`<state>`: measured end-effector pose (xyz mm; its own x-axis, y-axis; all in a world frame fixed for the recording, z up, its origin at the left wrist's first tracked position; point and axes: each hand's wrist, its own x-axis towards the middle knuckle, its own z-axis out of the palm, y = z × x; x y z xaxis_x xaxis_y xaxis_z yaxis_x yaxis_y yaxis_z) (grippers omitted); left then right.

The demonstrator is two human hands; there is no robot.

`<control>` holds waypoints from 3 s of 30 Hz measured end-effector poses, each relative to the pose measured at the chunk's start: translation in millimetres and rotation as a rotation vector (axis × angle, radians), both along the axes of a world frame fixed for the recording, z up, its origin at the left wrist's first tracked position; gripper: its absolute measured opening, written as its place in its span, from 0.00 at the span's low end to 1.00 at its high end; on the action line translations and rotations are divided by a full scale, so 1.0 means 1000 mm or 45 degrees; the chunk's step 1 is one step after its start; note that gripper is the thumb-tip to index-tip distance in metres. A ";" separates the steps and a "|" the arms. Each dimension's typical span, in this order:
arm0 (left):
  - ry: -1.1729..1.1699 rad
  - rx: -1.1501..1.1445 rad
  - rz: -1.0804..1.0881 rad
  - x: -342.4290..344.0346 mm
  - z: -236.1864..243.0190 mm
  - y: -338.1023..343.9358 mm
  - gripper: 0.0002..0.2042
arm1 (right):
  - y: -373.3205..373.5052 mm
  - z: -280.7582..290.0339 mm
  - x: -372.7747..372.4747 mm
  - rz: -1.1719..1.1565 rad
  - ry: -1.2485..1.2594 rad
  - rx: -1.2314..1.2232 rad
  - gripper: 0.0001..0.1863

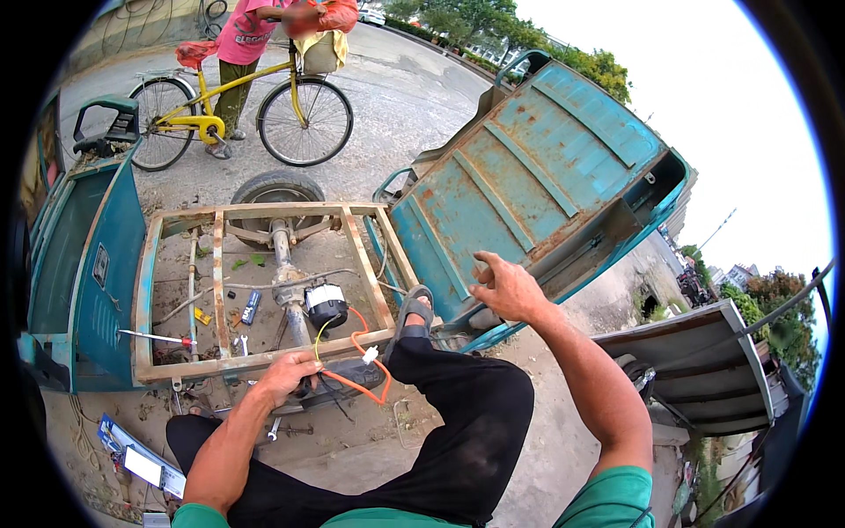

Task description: The person sits on the ground and repairs electrical wiring on a teal three-wheeled vehicle. They strip wire ends, twist them together, and wrap the connections with black electrical tape. A woman on a yellow bicycle passes by and hands the person a bunch of green leaves, which they accept before continuing the wiring work.

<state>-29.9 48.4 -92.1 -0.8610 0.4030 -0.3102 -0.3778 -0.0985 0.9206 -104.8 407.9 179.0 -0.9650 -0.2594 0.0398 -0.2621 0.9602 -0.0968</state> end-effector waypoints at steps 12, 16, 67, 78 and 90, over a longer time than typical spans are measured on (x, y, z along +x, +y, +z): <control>0.013 0.078 0.060 -0.002 -0.015 -0.003 0.09 | 0.264 0.195 0.111 -1.058 0.601 0.061 0.42; -0.026 0.086 0.049 0.000 -0.013 -0.001 0.09 | 0.325 0.238 0.147 -1.286 0.790 0.115 0.43; -0.009 0.040 0.035 0.001 -0.033 -0.005 0.09 | 0.363 0.323 0.245 -1.735 1.180 -0.023 0.28; 0.000 0.010 0.078 0.002 -0.032 -0.005 0.09 | 0.374 0.320 0.236 -1.715 1.138 -0.027 0.29; 0.021 -0.069 0.030 0.005 -0.034 -0.005 0.10 | 0.342 0.315 0.256 -1.788 1.185 -0.022 0.27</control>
<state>-24.9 42.9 -125.9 -0.8753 0.3653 -0.3170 -0.3610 -0.0571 0.9308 151.0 750.2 494.0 -0.0813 0.7264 0.6825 0.7649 0.4845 -0.4245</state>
